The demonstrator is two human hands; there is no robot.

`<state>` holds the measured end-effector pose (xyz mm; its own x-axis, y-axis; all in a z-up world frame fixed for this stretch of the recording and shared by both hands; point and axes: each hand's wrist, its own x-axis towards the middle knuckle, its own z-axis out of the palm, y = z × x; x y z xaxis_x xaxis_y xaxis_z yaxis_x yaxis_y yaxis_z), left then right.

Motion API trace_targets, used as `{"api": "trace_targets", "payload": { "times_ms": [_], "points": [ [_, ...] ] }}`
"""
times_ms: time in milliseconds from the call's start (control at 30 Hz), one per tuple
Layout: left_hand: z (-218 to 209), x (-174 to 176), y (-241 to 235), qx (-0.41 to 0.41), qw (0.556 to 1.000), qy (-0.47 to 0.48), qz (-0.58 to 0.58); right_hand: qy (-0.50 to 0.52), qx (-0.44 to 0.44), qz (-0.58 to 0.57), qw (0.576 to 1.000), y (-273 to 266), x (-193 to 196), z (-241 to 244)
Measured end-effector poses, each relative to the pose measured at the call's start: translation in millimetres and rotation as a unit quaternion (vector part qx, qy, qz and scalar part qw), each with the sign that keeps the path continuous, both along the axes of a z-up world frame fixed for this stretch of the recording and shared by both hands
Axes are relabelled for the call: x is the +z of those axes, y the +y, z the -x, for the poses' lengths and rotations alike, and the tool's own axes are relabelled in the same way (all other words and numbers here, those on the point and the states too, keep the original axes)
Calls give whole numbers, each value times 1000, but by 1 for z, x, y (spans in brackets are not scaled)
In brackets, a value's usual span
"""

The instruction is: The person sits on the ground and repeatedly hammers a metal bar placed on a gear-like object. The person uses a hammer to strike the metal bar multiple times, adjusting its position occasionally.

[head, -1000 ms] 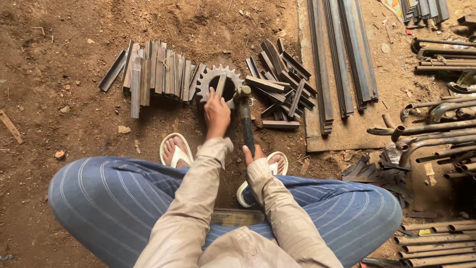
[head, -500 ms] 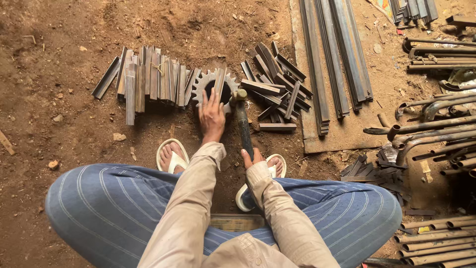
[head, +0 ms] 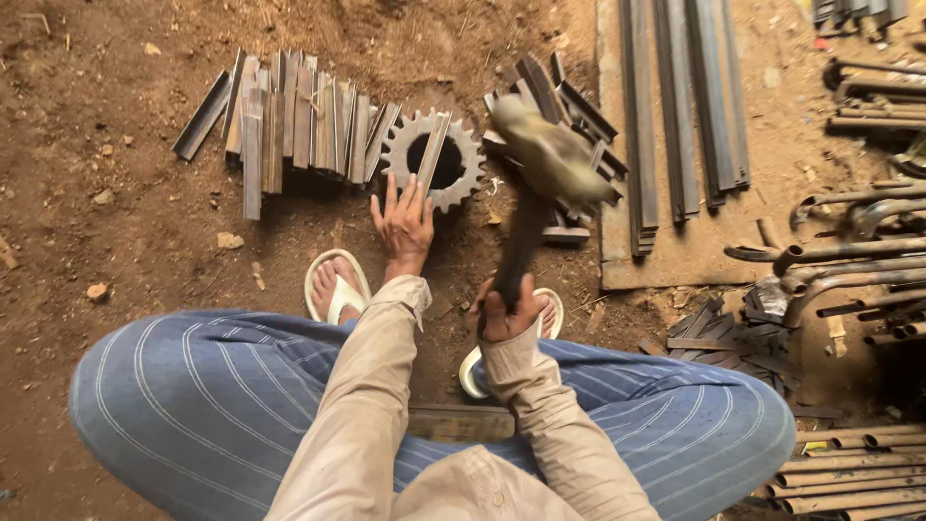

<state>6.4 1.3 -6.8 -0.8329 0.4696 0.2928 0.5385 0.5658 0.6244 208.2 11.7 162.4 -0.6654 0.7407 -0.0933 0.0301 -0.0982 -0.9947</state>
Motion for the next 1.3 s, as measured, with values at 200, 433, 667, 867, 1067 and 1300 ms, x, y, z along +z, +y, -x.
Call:
{"api": "trace_targets", "payload": {
  "times_ms": [200,433,667,867,1067,1300],
  "points": [
    [1,1,2,6,1000,0,13,-245,-1,-172,954,5,4,23],
    [2,11,3,8,1000,-1,24,-258,-53,-92,960,25,58,17],
    [2,19,-2,2,999,-21,32,197,-77,-192,958,56,31,59],
    [-3,16,-4,5,999,-14,44,-382,13,-168,909,38,9,57],
    [1,13,-4,24,999,-34,30,-201,-107,109,968,42,33,40],
    [6,28,18,161,948,-268,-53,-360,-67,42,929,29,-14,-1]
  ]
}}
